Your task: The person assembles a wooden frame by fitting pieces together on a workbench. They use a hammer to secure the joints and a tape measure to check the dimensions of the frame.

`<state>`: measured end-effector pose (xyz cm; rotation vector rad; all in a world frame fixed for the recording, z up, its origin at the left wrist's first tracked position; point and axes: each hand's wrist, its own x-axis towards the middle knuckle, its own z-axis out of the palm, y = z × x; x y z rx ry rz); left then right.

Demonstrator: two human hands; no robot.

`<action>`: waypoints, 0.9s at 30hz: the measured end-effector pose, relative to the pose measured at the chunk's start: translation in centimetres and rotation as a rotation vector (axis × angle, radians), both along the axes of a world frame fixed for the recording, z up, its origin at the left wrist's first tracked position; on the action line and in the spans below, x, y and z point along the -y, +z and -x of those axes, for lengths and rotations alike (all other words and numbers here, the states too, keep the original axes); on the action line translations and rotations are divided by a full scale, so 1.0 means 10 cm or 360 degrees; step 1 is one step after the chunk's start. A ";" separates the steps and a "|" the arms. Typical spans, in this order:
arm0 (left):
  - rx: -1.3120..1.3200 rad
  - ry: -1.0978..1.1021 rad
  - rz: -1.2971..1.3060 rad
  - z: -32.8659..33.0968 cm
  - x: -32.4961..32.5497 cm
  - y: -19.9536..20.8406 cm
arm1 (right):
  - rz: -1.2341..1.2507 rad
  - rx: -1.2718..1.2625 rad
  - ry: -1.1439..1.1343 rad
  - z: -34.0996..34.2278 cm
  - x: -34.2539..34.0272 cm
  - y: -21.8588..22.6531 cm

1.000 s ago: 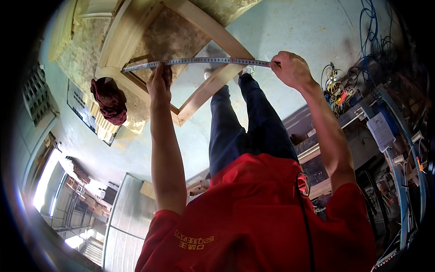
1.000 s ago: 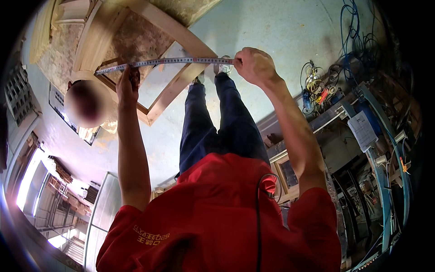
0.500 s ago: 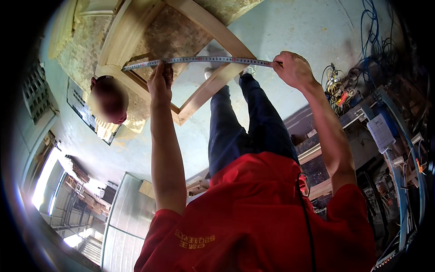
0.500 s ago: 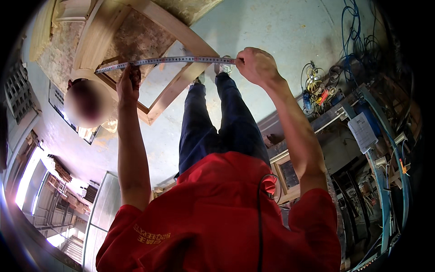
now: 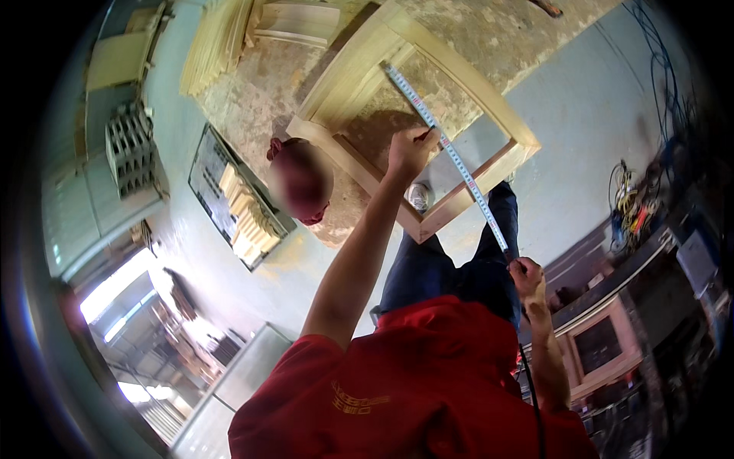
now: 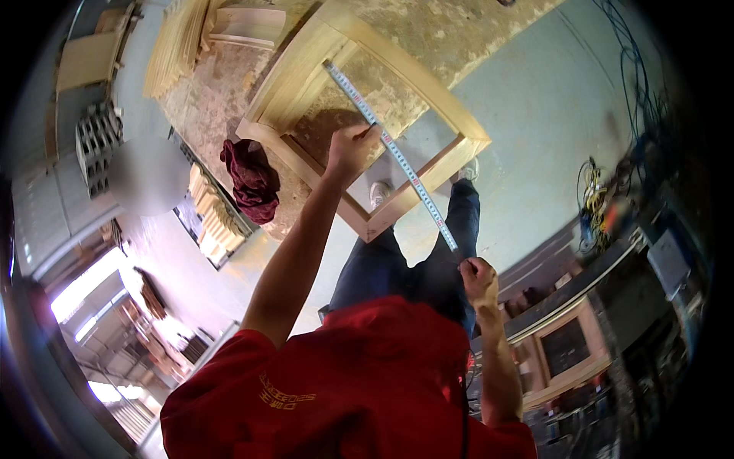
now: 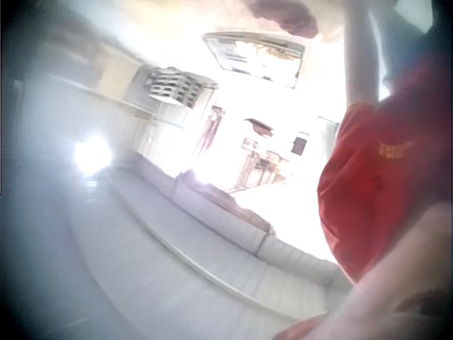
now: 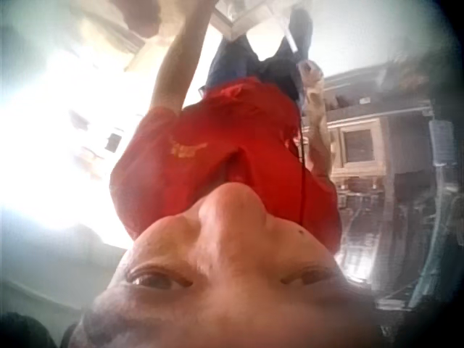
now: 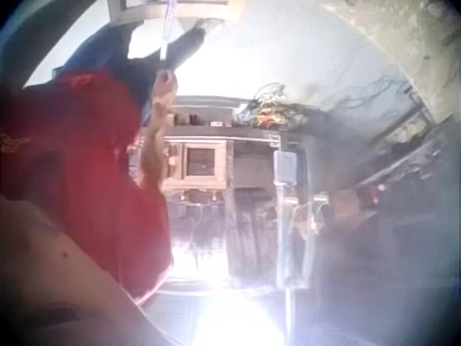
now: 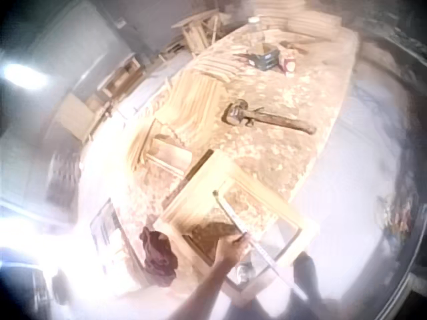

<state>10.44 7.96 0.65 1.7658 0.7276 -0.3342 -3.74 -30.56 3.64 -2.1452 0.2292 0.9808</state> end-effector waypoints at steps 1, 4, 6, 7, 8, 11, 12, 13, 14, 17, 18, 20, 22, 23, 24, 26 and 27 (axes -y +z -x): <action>0.0046 -0.0071 0.0051 -0.06 -0.03 0.01 | 0.0016 -0.0063 -0.0105 0.20 -0.19 0.01; 0.0075 -0.0247 0.0090 -0.22 -0.16 -0.01 | -0.0085 -0.0072 -0.0403 0.58 -0.70 -0.07; 0.0065 -0.0330 0.0032 -0.29 -0.23 -0.06 | -0.0081 -0.0064 -0.0518 0.73 -0.97 -0.07; 0.0057 -0.0348 0.0047 -0.29 -0.25 -0.09 | -0.0066 -0.0080 -0.0573 0.79 -1.07 -0.07; 0.0049 -0.0362 0.0061 -0.28 -0.27 -0.11 | -0.0052 -0.0095 -0.0623 0.85 -1.15 -0.07; 0.0052 -0.0430 0.0018 -0.32 -0.31 -0.15 | -0.0008 -0.0028 -0.0640 0.97 -1.33 -0.08; 0.0052 -0.0457 -0.0001 -0.32 -0.30 -0.17 | 0.0019 0.0005 -0.0623 1.00 -1.36 -0.08; 0.0103 -0.0441 0.0043 -0.32 -0.28 -0.19 | 0.0033 0.0022 -0.0628 1.04 -1.40 -0.08; 0.0107 -0.0461 -0.0025 -0.35 -0.31 -0.20 | 0.0046 0.0037 -0.0633 1.04 -1.44 -0.11; 0.0051 -0.0395 -0.0043 -0.39 -0.44 -0.40 | 0.0066 -0.0007 -0.0631 0.98 -1.59 -0.13; 0.0063 -0.0419 -0.0044 -0.39 -0.49 -0.42 | 0.0090 -0.0069 -0.0564 0.94 -1.63 -0.11; 0.0080 -0.0360 0.0088 -0.35 -0.47 -0.28 | 0.0051 -0.0182 -0.0601 0.94 -1.71 -0.01; 0.0107 -0.0272 0.0204 -0.36 -0.44 -0.19 | -0.0020 -0.0240 -0.0728 0.95 -1.80 -0.02; 0.0112 -0.0263 0.0189 -0.35 -0.43 -0.20 | -0.0035 -0.0272 -0.0744 0.98 -1.84 -0.03; 0.0116 -0.0252 0.0169 -0.35 -0.44 -0.17 | -0.0055 -0.0307 -0.0757 1.01 -1.91 -0.03; 0.0033 -0.0211 0.0206 -0.33 -0.46 -0.12 | -0.0147 -0.0374 -0.0814 1.07 -2.04 0.00; -0.0002 -0.0185 0.0223 -0.33 -0.48 -0.11 | -0.0196 -0.0400 -0.0838 1.08 -2.10 0.02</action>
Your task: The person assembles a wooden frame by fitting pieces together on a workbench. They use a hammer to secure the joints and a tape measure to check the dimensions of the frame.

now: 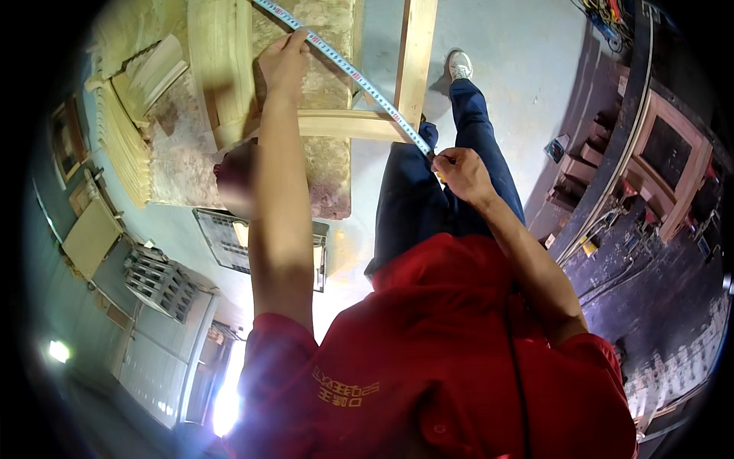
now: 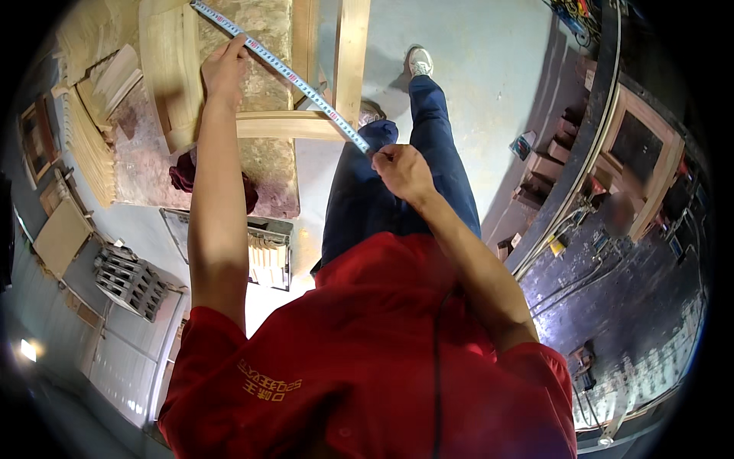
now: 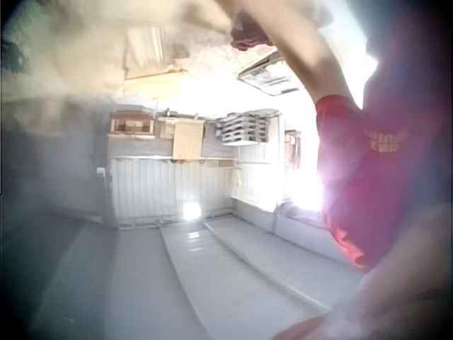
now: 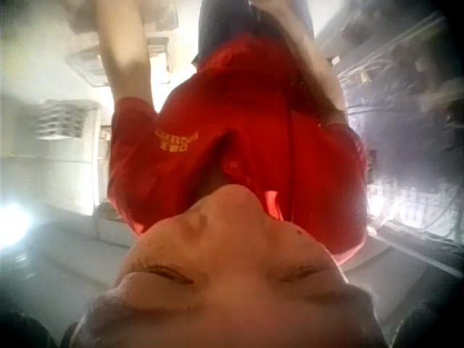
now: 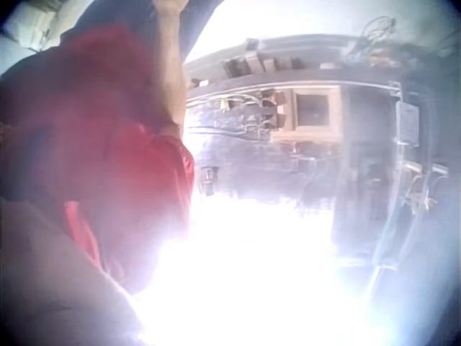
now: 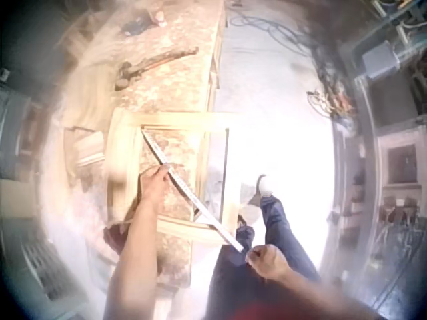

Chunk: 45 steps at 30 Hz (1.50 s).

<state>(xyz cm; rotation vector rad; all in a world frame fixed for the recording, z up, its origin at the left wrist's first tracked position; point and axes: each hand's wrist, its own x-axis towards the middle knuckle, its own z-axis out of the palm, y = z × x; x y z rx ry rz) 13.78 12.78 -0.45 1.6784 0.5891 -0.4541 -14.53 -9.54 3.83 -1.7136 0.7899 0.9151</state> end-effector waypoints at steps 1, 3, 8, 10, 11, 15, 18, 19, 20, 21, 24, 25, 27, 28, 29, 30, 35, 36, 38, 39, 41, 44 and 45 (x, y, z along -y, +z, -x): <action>0.0072 -0.0032 0.0006 -0.01 -0.04 -0.06 | -0.0054 -0.0066 -0.0035 0.00 -0.05 0.03; 0.0069 -0.0037 0.0101 -0.01 -0.11 -0.08 | -0.0097 -0.0113 -0.0073 0.04 -0.16 0.03; 0.0075 -0.0029 0.0143 -0.01 -0.10 -0.09 | -0.0026 -0.0100 -0.0056 0.09 -0.22 -0.04; 0.0104 -0.0042 0.0158 -0.03 -0.13 -0.13 | -0.0016 -0.0067 -0.0058 0.10 -0.22 -0.06; 0.0117 -0.0049 0.0165 -0.03 -0.15 -0.15 | -0.0014 -0.0068 -0.0058 0.10 -0.22 -0.07; 0.0094 -0.0037 0.0169 -0.03 -0.13 -0.12 | -0.0005 -0.0019 -0.0092 0.10 -0.24 -0.07; 0.0103 -0.0049 0.0223 -0.04 -0.14 -0.15 | -0.0009 -0.0014 -0.0091 0.09 -0.22 -0.08; 0.0115 -0.0048 0.0244 -0.04 -0.15 -0.16 | -0.0006 -0.0015 -0.0090 0.08 -0.22 -0.08; 0.0127 -0.0046 0.0266 -0.04 -0.16 -0.17 | -0.0003 -0.0015 -0.0088 0.09 -0.23 -0.08; 0.0121 -0.0050 0.0270 -0.04 -0.16 -0.18 | -0.0005 0.0002 -0.0093 0.11 -0.23 -0.09; 0.0121 -0.0065 0.0271 -0.06 -0.19 -0.22 | 0.0015 0.0073 -0.0115 0.13 -0.25 -0.11; 0.0135 -0.0072 0.0264 -0.08 -0.22 -0.25 | 0.0004 0.0064 -0.0136 0.13 -0.25 -0.11; 0.0147 -0.0071 0.0261 -0.11 -0.25 -0.31 | -0.0018 0.0045 -0.0180 0.12 -0.26 -0.09; 0.0146 -0.0063 0.0265 -0.11 -0.25 -0.32 | -0.0013 0.0044 -0.0184 0.13 -0.27 -0.09; 0.0145 -0.0054 0.0269 -0.11 -0.26 -0.34 | -0.0009 0.0042 -0.0187 0.14 -0.27 -0.10; 0.0142 -0.0063 0.0280 -0.11 -0.26 -0.34 | -0.0005 0.0042 -0.0192 0.14 -0.27 -0.11; 0.0191 -0.0123 0.0291 -0.12 -0.32 -0.41 | 0.0005 0.0041 -0.0215 0.14 -0.30 -0.11; 0.0179 -0.0118 0.0285 -0.12 -0.31 -0.40 | -0.0001 0.0013 -0.0222 0.13 -0.29 -0.10; 0.0155 -0.0110 0.0273 -0.12 -0.27 -0.38 | 0.0017 0.0020 -0.0190 0.12 -0.28 -0.10; 0.0159 -0.0115 0.0279 -0.12 -0.27 -0.38 | 0.0029 0.0025 -0.0173 0.12 -0.27 -0.10; 0.0166 -0.0122 0.0292 -0.12 -0.26 -0.37 | 0.0034 0.0038 -0.0179 0.12 -0.27 -0.10; 0.0186 -0.0152 0.0263 -0.12 -0.25 -0.36 | 0.0051 0.0067 -0.0186 0.14 -0.26 -0.13; 0.0152 -0.0167 0.0285 -0.14 -0.31 -0.38 | 0.0054 0.0089 -0.0177 0.13 -0.27 -0.14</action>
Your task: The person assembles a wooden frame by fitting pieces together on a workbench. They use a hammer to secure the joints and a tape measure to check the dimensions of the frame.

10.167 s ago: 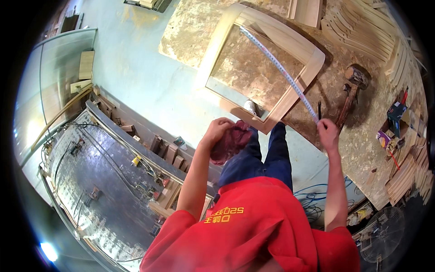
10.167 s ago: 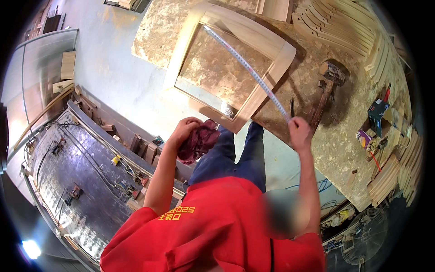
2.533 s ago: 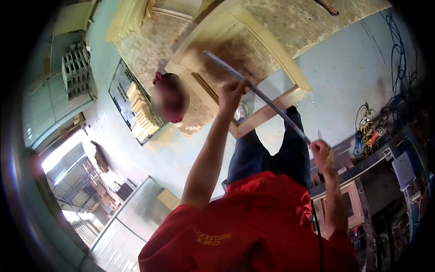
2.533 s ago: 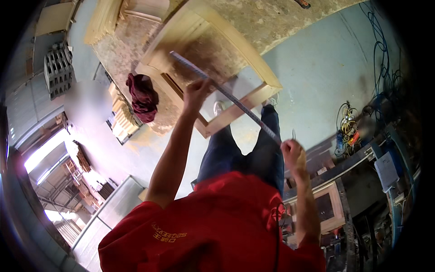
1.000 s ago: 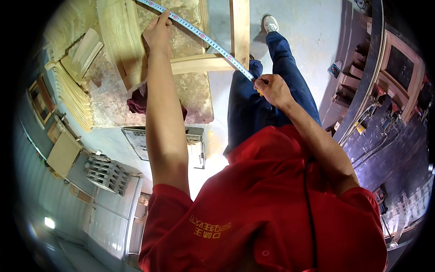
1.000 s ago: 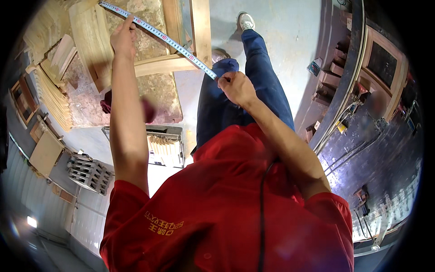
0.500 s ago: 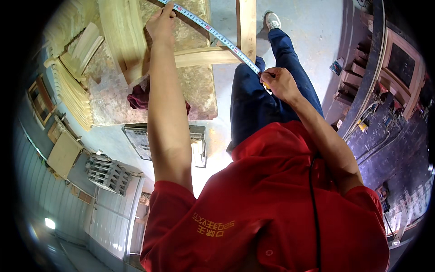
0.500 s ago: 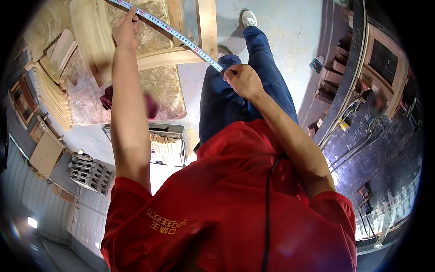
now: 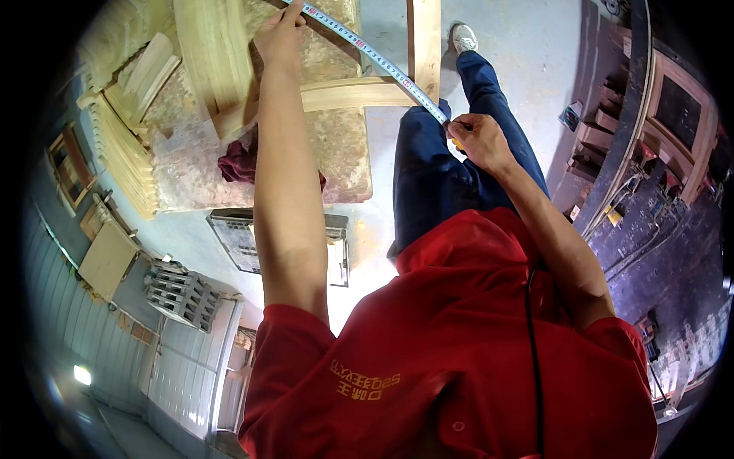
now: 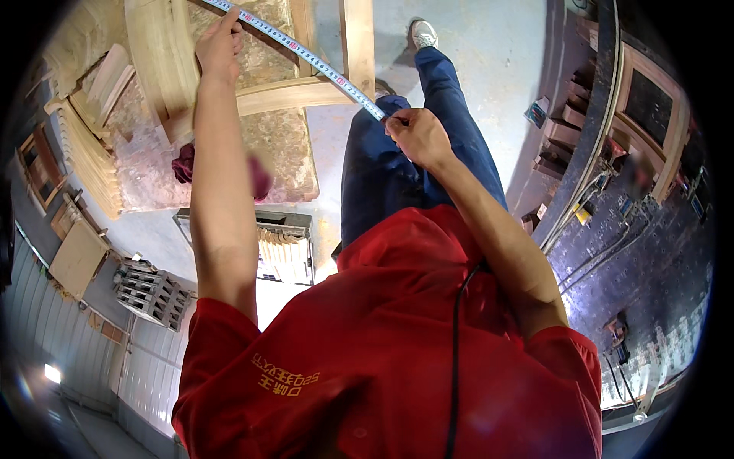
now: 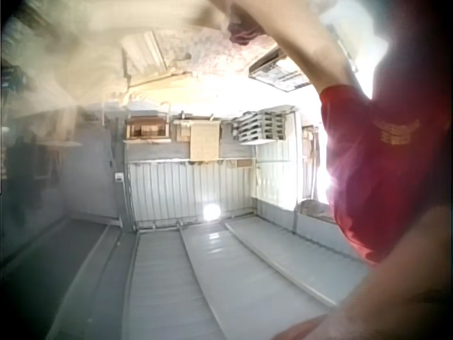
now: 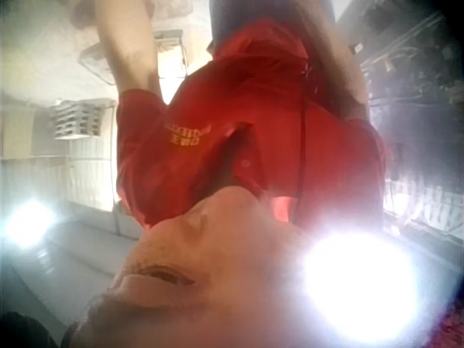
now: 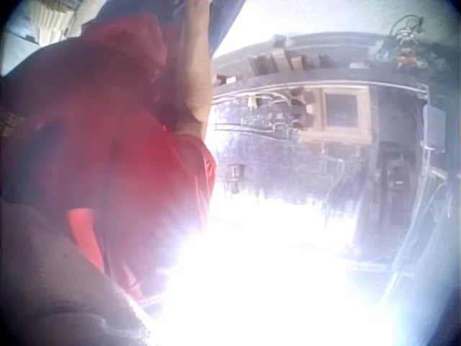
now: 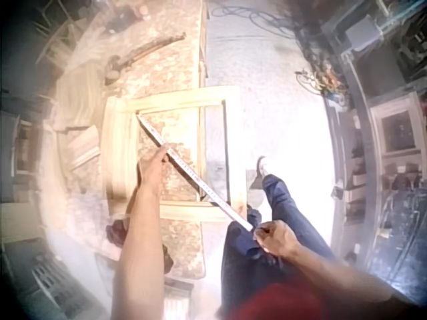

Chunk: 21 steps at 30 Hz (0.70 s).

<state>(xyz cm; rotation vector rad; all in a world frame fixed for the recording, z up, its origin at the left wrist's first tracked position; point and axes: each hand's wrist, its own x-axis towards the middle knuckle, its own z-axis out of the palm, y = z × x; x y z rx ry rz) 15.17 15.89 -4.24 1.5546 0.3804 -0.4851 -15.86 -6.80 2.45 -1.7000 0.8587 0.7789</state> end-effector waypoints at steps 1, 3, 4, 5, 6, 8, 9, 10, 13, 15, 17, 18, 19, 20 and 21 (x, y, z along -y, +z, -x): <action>-0.0032 -0.0014 0.0019 0.00 -0.07 -0.01 | 0.0026 0.0037 0.0041 0.00 -0.01 0.01; 0.0033 -0.0190 -0.0140 0.16 -0.09 0.11 | 0.0084 0.0117 0.0103 0.01 0.02 0.06; 0.0163 -0.0333 -0.0334 0.33 0.00 0.31 | 0.0161 0.0171 0.0201 -0.02 0.06 0.20; 0.0628 -0.0706 -0.0952 0.53 -0.26 0.21 | 0.0140 0.0189 0.0261 0.01 0.09 0.26; 0.0492 -0.0979 -0.1026 0.72 -0.10 0.56 | 0.0213 0.0185 0.0361 0.11 0.19 0.21; 0.0987 -0.1644 -0.1354 1.02 -0.14 0.96 | 0.0137 0.0119 0.0176 0.25 0.27 0.25; 0.1025 -0.1706 -0.1420 1.17 -0.21 0.96 | 0.0153 0.0117 0.0051 0.21 0.29 0.41; 0.1140 -0.1722 -0.1535 1.28 -0.27 0.87 | 0.0183 0.0179 0.0097 0.28 0.37 0.40; 0.1070 -0.1812 -0.1686 1.39 -0.29 0.76 | 0.0176 0.0080 0.0169 0.27 0.63 0.48; 0.1180 -0.1709 -0.1659 1.39 -0.14 0.71 | 0.0265 0.0189 0.0214 0.21 0.79 0.55; 0.1169 -0.1622 -0.1609 1.37 0.14 0.71 | 0.0347 0.0294 0.0254 0.15 0.96 0.51; 0.1162 -0.1606 -0.1687 1.36 0.30 0.66 | 0.0393 0.0348 0.0271 0.15 1.06 0.45; 0.1104 -0.1565 -0.1680 1.34 0.43 0.65 | 0.0436 0.0405 0.0292 0.06 1.12 0.45; 0.1046 -0.1520 -0.1671 1.32 0.55 0.65 | 0.0469 0.0318 0.0261 -0.01 1.18 0.47; 0.0986 -0.1473 -0.1666 1.29 0.66 0.64 | 0.0490 0.0369 0.0303 -0.08 1.27 0.46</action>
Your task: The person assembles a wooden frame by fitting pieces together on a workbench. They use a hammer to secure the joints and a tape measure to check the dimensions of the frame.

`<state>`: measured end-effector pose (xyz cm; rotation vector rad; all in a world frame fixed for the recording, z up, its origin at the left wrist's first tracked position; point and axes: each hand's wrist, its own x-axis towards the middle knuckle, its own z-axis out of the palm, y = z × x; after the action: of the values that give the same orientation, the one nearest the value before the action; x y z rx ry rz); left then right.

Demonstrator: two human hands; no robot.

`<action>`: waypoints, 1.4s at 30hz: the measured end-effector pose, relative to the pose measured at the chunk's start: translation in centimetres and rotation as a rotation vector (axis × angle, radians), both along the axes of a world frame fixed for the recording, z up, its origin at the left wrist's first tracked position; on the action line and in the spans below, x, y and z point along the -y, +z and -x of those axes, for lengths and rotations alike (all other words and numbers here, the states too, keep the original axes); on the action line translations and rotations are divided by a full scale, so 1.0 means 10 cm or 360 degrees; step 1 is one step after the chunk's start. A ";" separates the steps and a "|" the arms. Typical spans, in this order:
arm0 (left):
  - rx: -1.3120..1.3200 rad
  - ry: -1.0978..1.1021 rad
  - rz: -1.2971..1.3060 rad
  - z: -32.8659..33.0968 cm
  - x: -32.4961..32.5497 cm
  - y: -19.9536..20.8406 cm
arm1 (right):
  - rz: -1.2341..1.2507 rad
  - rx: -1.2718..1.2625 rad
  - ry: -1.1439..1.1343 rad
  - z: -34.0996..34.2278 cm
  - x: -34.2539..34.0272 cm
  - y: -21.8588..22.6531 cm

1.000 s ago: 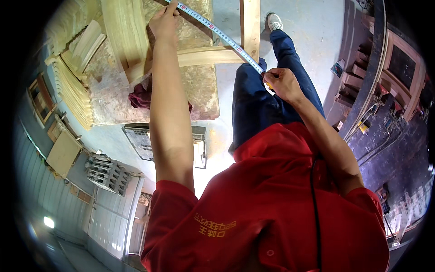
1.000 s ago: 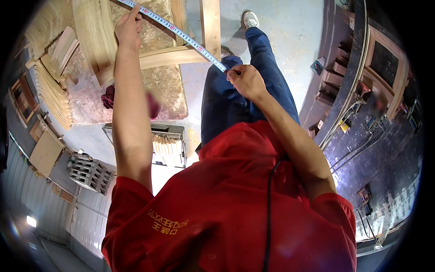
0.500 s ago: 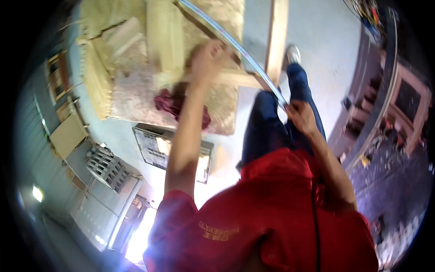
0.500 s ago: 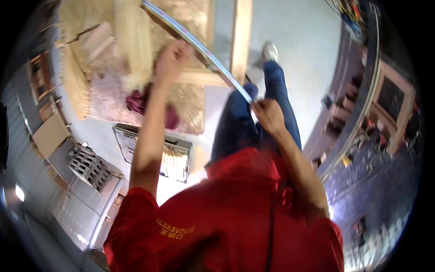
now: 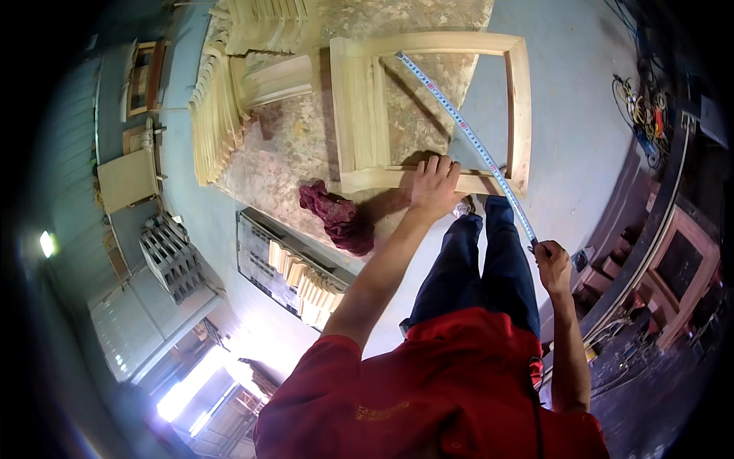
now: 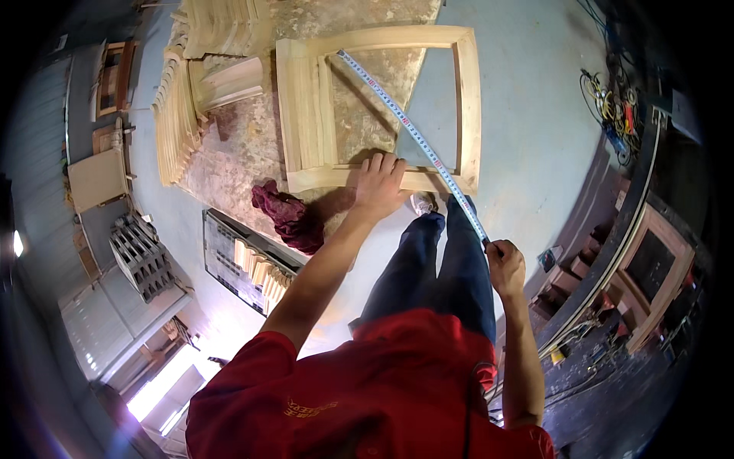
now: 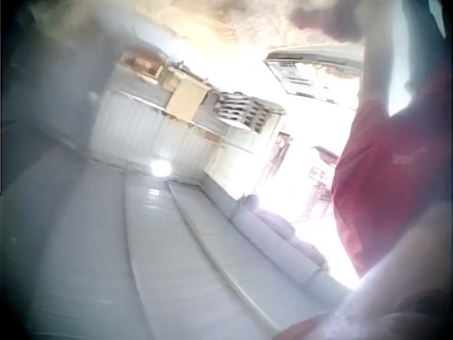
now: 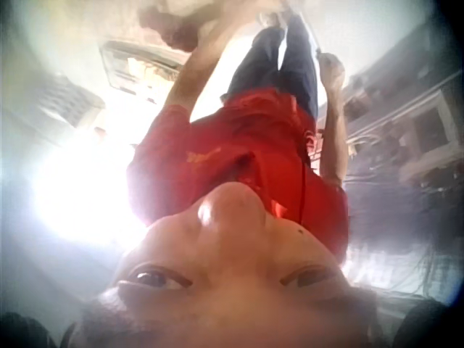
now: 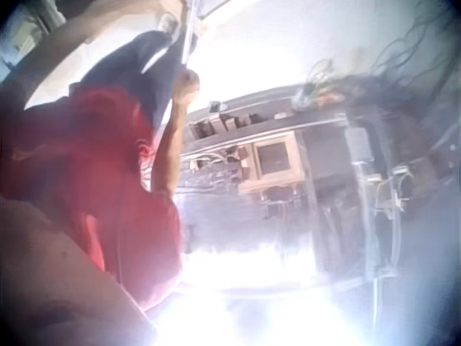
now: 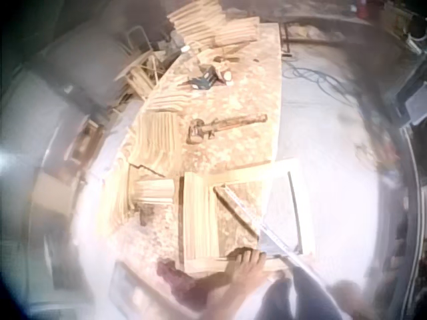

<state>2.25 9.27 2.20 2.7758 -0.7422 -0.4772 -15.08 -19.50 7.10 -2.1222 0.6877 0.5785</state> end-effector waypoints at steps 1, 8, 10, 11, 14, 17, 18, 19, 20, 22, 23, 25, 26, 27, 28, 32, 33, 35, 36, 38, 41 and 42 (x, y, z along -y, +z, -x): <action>0.0042 0.0080 -0.0013 -0.04 0.09 0.00 | 0.0022 0.0047 0.0048 -0.05 0.11 0.00; 0.0006 0.0454 -0.0010 -0.33 0.20 0.05 | 0.0006 0.0135 0.0160 -0.37 0.53 0.02; 0.0037 0.0474 0.0145 -0.34 0.19 0.08 | 0.0001 0.0221 0.0196 -0.53 0.54 0.11; 0.0054 0.0488 0.0202 -0.35 0.13 0.10 | -0.0008 0.0258 0.0222 -0.61 0.53 0.11; 0.0190 0.0575 0.0334 -0.48 -0.10 0.24 | 0.0048 0.0454 0.0386 -0.78 0.56 -0.05; 0.0389 0.0952 0.0384 -0.79 -0.50 0.57 | 0.0070 0.0478 0.0459 -1.11 0.45 -0.03; 0.0481 0.1094 0.0430 -0.96 -0.67 0.64 | 0.0093 0.0487 0.0495 -1.22 0.40 -0.02; 0.0550 0.1221 0.0566 -1.11 -0.91 0.62 | 0.0111 0.0545 0.0496 -1.32 0.33 0.00; 0.0615 0.1344 0.0704 -1.26 -1.15 0.56 | 0.0114 0.0529 0.0528 -1.42 0.26 0.01; 0.0598 0.1607 0.0775 -1.63 -1.53 0.47 | 0.0149 0.0479 0.0577 -1.61 0.15 0.04; 0.0621 0.1652 0.0702 -1.81 -1.73 0.42 | 0.0155 0.0416 0.0567 -1.69 0.07 0.08; 0.0608 0.1706 0.0724 -2.16 -1.98 0.30 | 0.0182 0.0423 0.0591 -1.82 -0.06 0.08; 0.0573 0.1714 0.0821 -2.33 -2.05 0.24 | 0.0199 0.0421 0.0598 -1.88 -0.11 0.06; 0.0532 0.1717 0.0918 -2.47 -2.09 0.18 | 0.0217 0.0456 0.0606 -1.93 -0.16 0.04; 0.0514 0.1749 0.0924 -2.60 -2.12 0.12 | 0.0215 0.0434 0.0604 -1.98 -0.21 0.04; 0.0370 0.1806 0.0993 -2.95 -1.99 -0.01 | 0.0255 0.0320 0.0575 -2.18 -0.39 0.09; 0.0410 0.1751 0.0931 -3.00 -2.00 -0.05 | 0.0261 0.0291 0.0568 -2.21 -0.43 0.09; 0.0481 0.1690 0.0917 -3.06 -2.03 -0.12 | 0.0270 0.0277 0.0550 -2.25 -0.47 0.11; 0.0505 0.1680 0.0971 -3.09 -2.02 -0.17 | 0.0282 0.0267 0.0534 -2.26 -0.48 0.13; 0.0545 0.1626 0.1010 -3.10 -2.02 -0.25 | 0.0223 0.0311 0.0516 -2.25 -0.46 0.14; 0.0586 0.1403 0.0857 -3.11 -2.14 -0.37 | 0.0233 0.0410 0.0535 -2.20 -0.45 0.13; 0.0614 0.1434 0.0837 -3.11 -2.17 -0.43 | 0.0276 0.0435 0.0556 -2.17 -0.41 0.10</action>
<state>33.31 30.97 -2.06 2.3591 0.3310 0.3799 6.61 -15.37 8.15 -2.4464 0.2211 0.4100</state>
